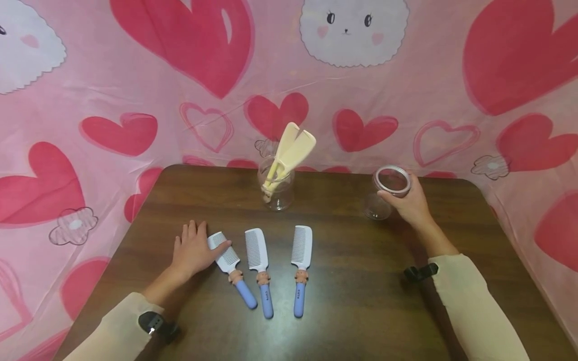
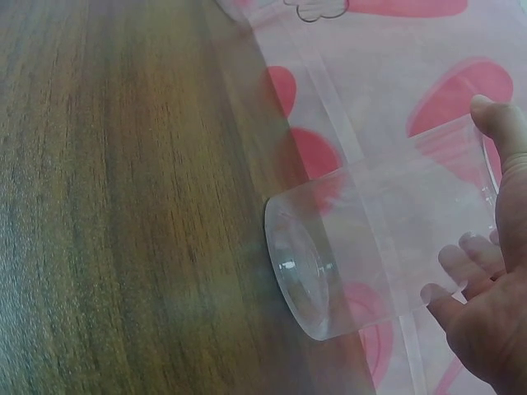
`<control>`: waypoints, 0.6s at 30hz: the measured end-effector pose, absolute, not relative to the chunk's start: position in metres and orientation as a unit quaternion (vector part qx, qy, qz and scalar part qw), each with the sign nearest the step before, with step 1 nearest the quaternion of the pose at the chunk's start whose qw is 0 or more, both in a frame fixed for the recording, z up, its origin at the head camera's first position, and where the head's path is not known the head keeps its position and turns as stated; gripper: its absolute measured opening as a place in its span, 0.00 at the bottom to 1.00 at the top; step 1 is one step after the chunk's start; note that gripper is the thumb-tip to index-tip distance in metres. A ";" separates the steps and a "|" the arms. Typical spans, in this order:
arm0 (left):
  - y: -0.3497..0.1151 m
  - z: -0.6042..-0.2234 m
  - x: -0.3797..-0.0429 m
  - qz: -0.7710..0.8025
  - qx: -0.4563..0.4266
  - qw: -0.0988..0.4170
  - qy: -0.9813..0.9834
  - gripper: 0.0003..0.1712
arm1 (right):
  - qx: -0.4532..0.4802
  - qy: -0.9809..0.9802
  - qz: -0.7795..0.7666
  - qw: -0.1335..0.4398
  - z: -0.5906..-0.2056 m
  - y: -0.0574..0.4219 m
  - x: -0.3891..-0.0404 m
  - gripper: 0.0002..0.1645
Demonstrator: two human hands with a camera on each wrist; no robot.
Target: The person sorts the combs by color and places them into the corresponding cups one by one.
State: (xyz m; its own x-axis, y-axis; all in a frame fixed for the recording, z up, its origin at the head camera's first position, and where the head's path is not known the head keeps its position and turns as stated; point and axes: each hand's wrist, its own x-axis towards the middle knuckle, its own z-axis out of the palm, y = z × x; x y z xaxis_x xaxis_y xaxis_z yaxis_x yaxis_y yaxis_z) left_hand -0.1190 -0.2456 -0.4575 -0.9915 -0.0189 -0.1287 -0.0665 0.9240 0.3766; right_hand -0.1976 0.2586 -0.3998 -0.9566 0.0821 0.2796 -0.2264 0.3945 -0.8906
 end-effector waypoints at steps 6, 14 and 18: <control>-0.242 -0.453 -0.118 0.179 -0.018 0.021 0.983 0.50 | 0.043 -0.825 0.547 0.139 -0.398 0.258 -0.197 0.44; -0.242 -0.449 -0.124 0.230 -0.028 0.072 0.970 0.42 | 0.048 -0.818 0.556 0.139 -0.398 0.257 -0.196 0.43; -0.245 -0.447 -0.127 0.265 -0.037 0.094 0.959 0.41 | 0.049 -0.817 0.557 0.141 -0.398 0.257 -0.197 0.43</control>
State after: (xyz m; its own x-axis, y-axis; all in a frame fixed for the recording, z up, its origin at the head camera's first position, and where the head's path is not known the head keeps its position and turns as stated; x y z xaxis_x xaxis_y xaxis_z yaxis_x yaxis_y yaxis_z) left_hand -0.1270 -0.2447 -0.4474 -0.9797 -0.0212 -0.1992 -0.1206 0.8565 0.5019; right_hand -0.1966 0.2567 -0.3980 -0.9555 0.0776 0.2846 -0.2364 0.3757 -0.8961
